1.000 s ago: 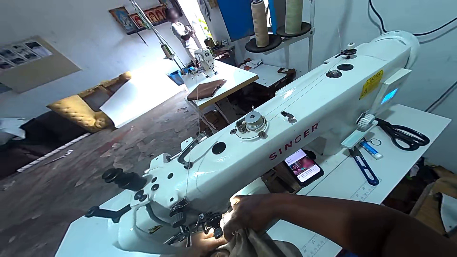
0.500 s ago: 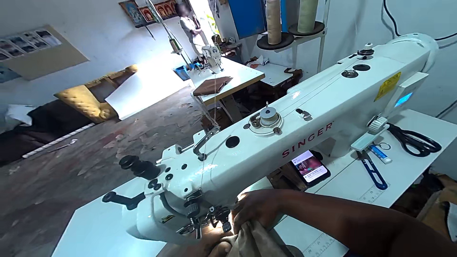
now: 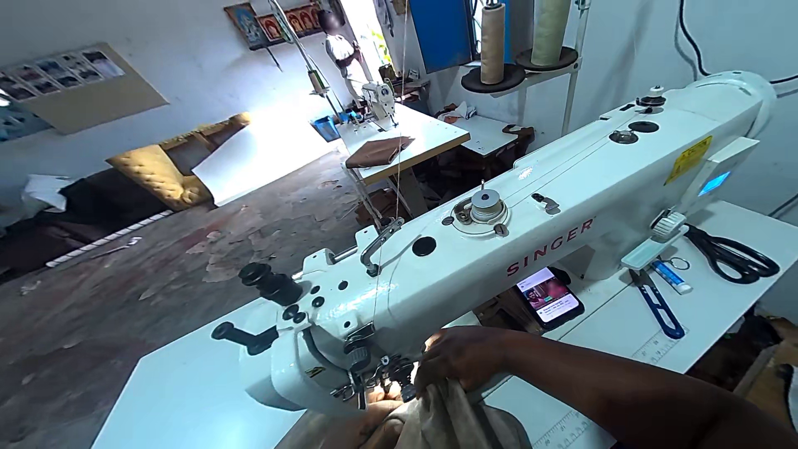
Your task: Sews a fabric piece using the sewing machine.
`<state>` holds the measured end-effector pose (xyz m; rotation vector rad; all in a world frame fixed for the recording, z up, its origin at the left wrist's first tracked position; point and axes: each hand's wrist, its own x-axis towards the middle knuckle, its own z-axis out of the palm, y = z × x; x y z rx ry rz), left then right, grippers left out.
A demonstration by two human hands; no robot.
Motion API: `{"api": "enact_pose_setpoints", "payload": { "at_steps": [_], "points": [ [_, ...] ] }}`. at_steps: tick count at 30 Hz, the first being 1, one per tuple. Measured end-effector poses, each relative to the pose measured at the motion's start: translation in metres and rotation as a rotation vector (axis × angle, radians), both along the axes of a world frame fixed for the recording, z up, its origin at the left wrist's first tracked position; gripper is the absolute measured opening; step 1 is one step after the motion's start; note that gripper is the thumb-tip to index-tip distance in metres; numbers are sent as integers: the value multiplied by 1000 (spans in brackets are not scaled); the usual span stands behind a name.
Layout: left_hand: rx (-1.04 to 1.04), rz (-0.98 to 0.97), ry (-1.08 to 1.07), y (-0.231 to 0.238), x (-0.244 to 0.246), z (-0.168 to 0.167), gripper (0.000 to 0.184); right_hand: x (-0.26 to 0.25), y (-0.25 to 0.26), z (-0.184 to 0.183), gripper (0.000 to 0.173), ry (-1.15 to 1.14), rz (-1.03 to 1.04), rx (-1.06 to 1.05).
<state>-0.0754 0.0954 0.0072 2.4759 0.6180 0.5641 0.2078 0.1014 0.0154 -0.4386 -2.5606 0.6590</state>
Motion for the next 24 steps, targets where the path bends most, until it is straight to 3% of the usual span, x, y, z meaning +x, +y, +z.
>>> {"api": "enact_pose_setpoints", "payload": {
  "at_steps": [4, 10, 16, 24],
  "points": [
    [-44, -18, -112, 2, -2, -3, 53, 0, 2, -4, 41, 52, 5, -56],
    [35, 41, -32, -2, -3, 2, 51, 0, 1, -3, 33, 64, -9, -91],
    [116, 28, -30, -3, -3, 2, 53, -3, 1, 3, 51, -149, -15, -121],
    [134, 28, -53, -3, -3, 3, 48, -6, -1, -3, 35, -49, -47, -9]
  ]
}}
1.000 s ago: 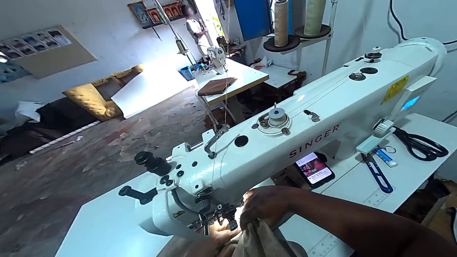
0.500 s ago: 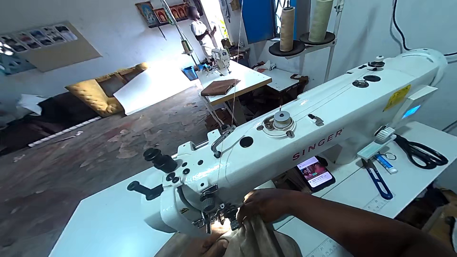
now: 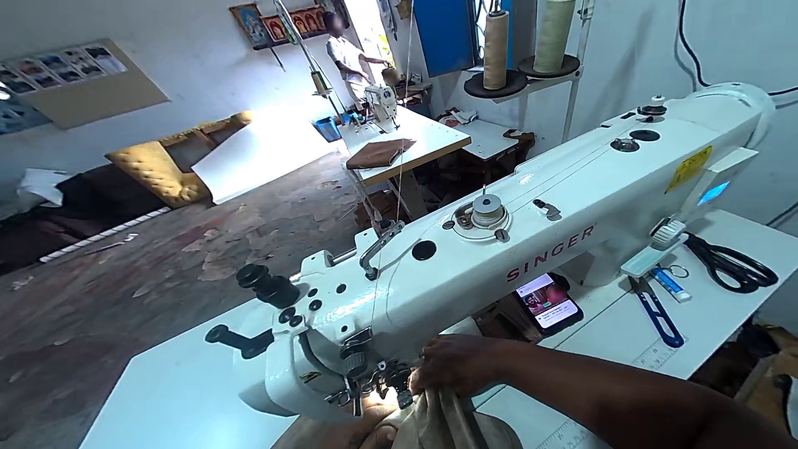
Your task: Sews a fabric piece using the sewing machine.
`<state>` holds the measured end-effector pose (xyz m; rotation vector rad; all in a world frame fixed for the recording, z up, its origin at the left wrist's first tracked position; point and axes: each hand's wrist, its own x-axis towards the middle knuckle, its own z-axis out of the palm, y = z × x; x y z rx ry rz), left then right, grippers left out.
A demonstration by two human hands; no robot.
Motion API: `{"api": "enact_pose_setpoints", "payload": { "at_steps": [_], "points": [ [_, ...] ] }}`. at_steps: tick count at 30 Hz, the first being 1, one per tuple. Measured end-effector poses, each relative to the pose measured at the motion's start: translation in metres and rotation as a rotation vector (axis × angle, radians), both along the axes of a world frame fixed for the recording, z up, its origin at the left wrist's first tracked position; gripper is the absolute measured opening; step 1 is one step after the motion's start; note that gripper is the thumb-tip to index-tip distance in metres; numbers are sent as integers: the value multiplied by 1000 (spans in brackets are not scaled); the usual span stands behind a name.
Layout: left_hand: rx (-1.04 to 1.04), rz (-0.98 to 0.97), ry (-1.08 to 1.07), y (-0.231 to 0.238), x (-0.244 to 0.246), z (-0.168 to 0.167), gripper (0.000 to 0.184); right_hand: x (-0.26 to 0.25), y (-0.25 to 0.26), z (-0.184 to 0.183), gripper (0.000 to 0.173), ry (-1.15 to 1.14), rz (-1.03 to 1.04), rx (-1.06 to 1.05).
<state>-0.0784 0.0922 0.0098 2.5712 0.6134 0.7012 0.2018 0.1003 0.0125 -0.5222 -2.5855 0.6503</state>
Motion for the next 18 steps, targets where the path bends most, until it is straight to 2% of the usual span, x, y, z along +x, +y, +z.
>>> {"api": "enact_pose_setpoints", "payload": {
  "at_steps": [4, 10, 15, 18],
  "points": [
    [-31, 38, 55, 1, 3, 1, 52, 2, 2, 0, 36, -2, 7, -28],
    [-7, 81, 187, -1, 6, -1, 46, 0, 3, 5, 35, -66, -1, -52],
    [58, 120, 239, -5, 8, -1, 48, -9, 1, 1, 31, -151, -66, -47],
    [176, 150, 233, -8, 13, 0, 52, -12, 1, -3, 30, -141, -63, -14]
  ]
}}
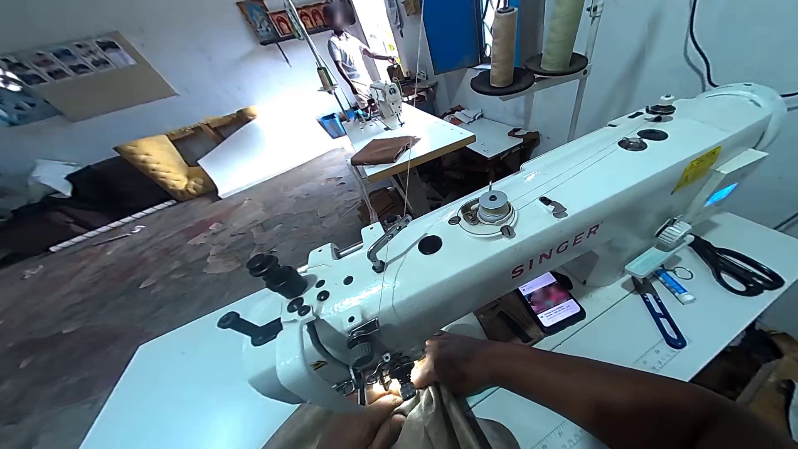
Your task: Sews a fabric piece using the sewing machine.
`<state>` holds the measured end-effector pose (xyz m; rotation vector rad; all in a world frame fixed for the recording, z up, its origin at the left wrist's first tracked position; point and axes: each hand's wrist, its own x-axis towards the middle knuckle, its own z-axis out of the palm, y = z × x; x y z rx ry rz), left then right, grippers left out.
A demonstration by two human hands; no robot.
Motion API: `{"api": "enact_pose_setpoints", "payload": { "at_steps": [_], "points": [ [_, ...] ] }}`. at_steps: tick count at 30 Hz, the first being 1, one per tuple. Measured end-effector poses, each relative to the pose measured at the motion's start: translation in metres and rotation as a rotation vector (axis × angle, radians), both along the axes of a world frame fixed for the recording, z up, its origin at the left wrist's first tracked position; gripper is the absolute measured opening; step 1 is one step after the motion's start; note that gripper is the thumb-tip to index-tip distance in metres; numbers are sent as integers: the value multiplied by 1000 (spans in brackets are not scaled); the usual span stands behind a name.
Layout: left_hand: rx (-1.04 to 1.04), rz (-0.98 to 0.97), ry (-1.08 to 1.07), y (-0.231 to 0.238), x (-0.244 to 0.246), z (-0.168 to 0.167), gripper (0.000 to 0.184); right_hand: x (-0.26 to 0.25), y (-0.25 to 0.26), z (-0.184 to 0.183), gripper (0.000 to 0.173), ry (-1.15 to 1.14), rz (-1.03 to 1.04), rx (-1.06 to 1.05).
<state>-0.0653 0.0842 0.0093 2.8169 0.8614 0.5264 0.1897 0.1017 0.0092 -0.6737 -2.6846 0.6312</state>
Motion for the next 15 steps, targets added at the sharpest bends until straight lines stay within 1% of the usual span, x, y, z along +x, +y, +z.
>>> {"api": "enact_pose_setpoints", "payload": {
  "at_steps": [3, 7, 10, 15],
  "points": [
    [67, 38, -2, -3, 2, -1, 51, -2, -2, 3, 27, 1, -5, -21],
    [96, 68, -17, -6, 4, -1, 49, -3, -5, 2, 17, 25, -14, 31],
    [91, 76, -15, -6, 3, -2, 50, -4, -8, 4, 13, 39, -28, 32],
    [144, 73, -91, -7, 5, -4, 47, -1, -12, 11, 14, 106, -26, 31]
  ]
}}
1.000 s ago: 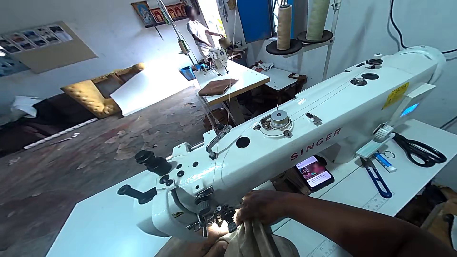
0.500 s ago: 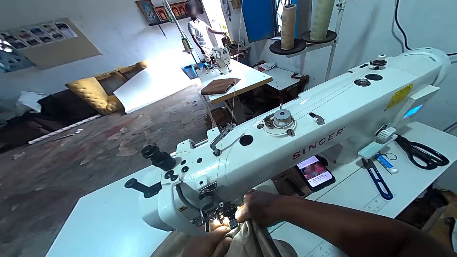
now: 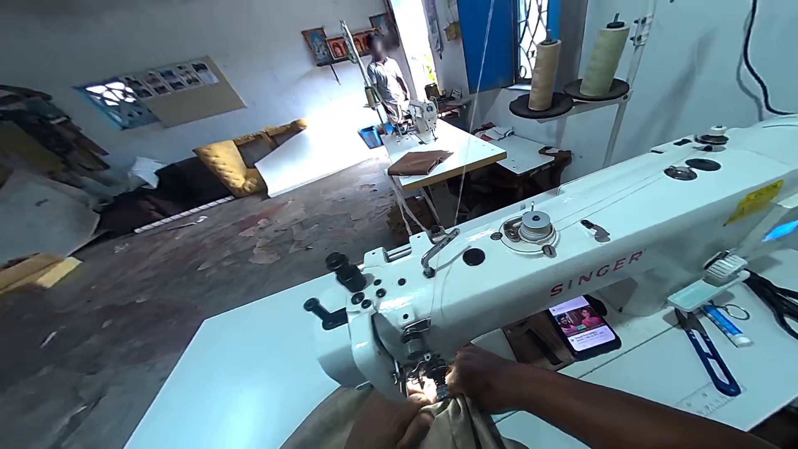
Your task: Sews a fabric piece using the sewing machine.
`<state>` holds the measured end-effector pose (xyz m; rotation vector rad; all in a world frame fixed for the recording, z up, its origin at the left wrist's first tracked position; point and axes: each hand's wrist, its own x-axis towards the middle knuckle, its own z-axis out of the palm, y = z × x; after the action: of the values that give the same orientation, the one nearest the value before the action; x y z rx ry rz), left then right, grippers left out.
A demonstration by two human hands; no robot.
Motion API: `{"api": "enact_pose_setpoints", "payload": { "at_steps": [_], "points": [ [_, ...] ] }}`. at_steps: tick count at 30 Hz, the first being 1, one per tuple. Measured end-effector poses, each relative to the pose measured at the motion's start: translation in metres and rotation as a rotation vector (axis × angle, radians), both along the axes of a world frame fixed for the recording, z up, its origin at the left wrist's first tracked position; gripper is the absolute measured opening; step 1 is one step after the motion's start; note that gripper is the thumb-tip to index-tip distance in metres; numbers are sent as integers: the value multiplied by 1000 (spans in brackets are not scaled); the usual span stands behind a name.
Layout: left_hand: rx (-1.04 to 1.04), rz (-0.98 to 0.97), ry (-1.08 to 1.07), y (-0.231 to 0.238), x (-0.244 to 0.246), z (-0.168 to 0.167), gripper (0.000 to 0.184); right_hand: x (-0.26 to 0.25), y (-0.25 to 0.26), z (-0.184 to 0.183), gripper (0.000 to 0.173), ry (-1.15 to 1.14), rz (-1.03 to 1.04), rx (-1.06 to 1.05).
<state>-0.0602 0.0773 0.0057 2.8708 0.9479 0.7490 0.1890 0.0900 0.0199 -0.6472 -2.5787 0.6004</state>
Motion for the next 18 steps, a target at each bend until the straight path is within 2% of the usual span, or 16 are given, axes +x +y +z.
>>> {"api": "enact_pose_setpoints", "payload": {
  "at_steps": [2, 5, 7, 11, 14, 18],
  "points": [
    [-51, -32, 21, 2, 1, 2, 46, 3, 0, 2, 15, 21, 27, 7],
    [-295, -153, 133, 9, -4, 12, 40, 8, 2, -1, 20, 18, 68, 32],
    [-367, -213, 138, 13, -9, 13, 40, 9, 4, -2, 21, 27, 107, 43],
    [-357, -218, 170, 8, -7, 19, 37, 11, 12, -6, 21, 34, 190, 62],
    [-343, -151, 203, 1, -2, 24, 29, 12, 14, -4, 18, 36, 201, 35],
    [-338, -119, 244, -2, 5, 28, 29, 13, 16, -2, 18, 34, 199, -23]
  ]
}}
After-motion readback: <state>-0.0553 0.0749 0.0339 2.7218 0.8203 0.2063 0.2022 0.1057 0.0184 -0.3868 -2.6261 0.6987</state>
